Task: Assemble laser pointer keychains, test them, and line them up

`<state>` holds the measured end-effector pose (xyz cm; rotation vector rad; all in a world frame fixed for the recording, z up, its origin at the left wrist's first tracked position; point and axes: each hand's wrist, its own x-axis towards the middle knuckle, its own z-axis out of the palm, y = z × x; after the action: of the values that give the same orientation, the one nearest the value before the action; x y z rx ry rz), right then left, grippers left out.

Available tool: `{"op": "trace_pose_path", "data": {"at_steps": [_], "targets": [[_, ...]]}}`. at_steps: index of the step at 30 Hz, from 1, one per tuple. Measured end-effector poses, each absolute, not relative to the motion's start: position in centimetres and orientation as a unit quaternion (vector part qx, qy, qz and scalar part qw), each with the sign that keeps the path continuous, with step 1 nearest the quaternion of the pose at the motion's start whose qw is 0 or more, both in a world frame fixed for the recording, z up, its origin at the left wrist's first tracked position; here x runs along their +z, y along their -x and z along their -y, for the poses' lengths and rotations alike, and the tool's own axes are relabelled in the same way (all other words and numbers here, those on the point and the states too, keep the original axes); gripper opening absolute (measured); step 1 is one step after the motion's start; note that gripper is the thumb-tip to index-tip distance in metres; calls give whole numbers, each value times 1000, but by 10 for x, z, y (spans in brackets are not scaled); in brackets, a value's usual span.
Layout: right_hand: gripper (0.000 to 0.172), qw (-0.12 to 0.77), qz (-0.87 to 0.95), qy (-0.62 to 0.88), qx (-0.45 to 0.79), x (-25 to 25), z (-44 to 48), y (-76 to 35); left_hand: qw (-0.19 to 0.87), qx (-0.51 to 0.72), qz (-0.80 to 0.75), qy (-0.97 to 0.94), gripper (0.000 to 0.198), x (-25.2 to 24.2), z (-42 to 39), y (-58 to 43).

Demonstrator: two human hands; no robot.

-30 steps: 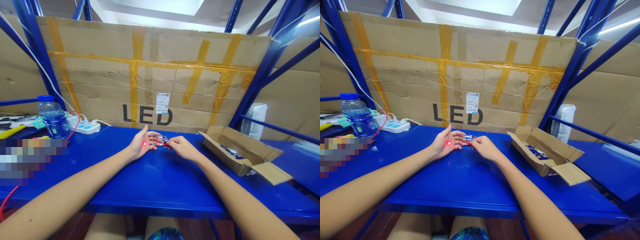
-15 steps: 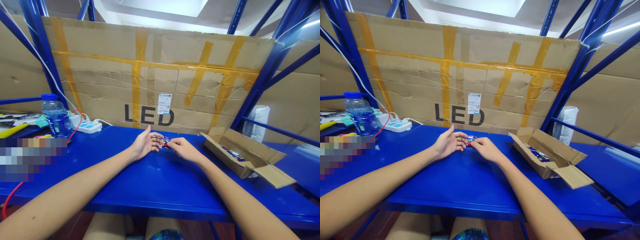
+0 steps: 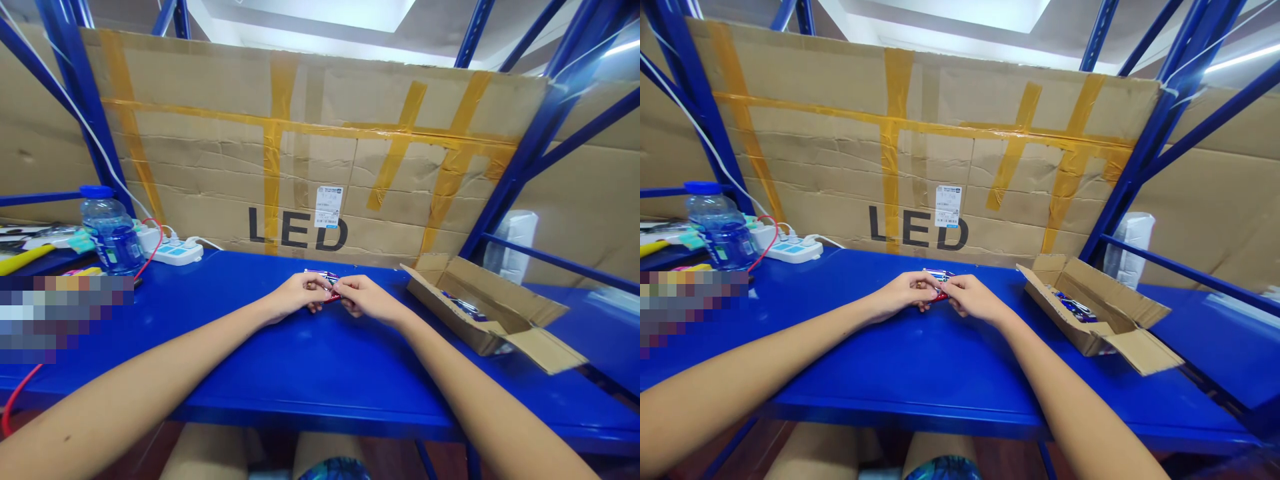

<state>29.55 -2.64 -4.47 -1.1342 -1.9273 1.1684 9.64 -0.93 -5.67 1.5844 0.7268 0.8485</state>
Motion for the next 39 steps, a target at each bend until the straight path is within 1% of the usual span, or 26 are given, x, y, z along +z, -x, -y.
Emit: {"op": "trace_pose_path", "data": {"at_steps": [4, 10, 15, 20, 22, 25, 27, 30, 32, 34, 37, 39], "targets": [[42, 333, 684, 422, 494, -47, 25, -295, 549, 351, -308, -693, 33, -63, 5, -98], [33, 345, 659, 405, 532, -44, 23, -299, 499, 375, -332, -707, 19, -61, 5, -98], [37, 359, 662, 374, 540, -44, 17, -310, 462, 411, -351, -703, 11, -55, 6, -96], [33, 385, 679, 382, 495, -49, 10, -313, 426, 428, -375, -704, 10, -55, 4, -94], [33, 384, 681, 385, 491, -50, 10, -311, 377, 433, -382, -724, 13, -55, 6, -93], [36, 407, 642, 372, 533, -50, 13, -305, 243, 444, -381, -774, 18, -54, 10, -90], [36, 436, 604, 357, 564, -49, 17, -300, 161, 451, -381, -791, 18, -53, 11, -89], [33, 461, 580, 342, 578, -47, 19, -296, 106, 458, -385, -794, 17, -53, 12, -89], [32, 453, 594, 347, 567, -47, 18, -296, 97, 458, -388, -794, 16, -53, 10, -89], [29, 438, 627, 365, 531, -47, 16, -300, 98, 458, -390, -793, 16, -52, 8, -87], [20, 421, 688, 410, 426, -47, 10, -308, 114, 451, -390, -795, 15, -50, 4, -83], [17, 416, 706, 432, 377, -46, 7, -312, 128, 437, -386, -802, 15, -49, 0, -80]]}}
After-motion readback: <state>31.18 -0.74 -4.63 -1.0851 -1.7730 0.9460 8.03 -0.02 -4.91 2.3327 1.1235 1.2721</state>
